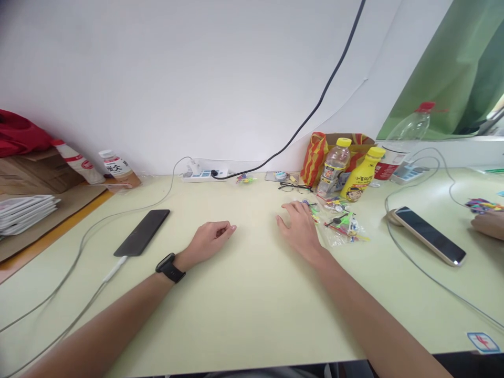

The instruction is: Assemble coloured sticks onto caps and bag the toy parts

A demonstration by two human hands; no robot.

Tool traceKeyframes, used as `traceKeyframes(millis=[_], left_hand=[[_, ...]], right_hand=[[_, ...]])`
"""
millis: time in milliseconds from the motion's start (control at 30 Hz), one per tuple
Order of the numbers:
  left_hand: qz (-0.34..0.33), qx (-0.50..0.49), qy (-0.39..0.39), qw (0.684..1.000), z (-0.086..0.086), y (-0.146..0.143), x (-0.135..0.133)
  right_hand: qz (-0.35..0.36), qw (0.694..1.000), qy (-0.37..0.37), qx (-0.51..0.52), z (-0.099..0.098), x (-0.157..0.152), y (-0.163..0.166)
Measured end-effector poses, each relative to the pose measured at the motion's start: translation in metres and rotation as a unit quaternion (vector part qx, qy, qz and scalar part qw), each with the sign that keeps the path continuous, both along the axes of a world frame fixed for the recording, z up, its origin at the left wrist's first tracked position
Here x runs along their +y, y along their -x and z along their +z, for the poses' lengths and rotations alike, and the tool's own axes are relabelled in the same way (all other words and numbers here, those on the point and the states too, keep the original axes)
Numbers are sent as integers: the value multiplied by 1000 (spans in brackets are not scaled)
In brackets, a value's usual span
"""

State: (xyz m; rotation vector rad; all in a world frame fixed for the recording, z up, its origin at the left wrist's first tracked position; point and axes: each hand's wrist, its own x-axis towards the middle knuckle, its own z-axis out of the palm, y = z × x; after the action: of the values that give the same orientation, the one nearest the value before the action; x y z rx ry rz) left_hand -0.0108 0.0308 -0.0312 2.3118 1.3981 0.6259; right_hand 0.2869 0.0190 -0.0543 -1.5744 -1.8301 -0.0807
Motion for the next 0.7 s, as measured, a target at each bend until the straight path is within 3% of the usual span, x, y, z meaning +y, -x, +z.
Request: traceKeyframes(millis=[200, 467, 600, 700], left_hand=[[-24, 32, -27, 999, -1, 0, -1], [-23, 34, -30, 999, -3, 1, 0], [-22, 35, -18, 999, 0, 0, -1], [-28, 9, 1, 1000, 2, 0, -3]], right_hand=[[-62, 992, 23, -106, -9, -1, -5], [-61, 988, 51, -136, -6, -5, -3], [-43, 992, 51, -104, 2, -9, 3], [40, 996, 82, 18, 16, -14, 11]])
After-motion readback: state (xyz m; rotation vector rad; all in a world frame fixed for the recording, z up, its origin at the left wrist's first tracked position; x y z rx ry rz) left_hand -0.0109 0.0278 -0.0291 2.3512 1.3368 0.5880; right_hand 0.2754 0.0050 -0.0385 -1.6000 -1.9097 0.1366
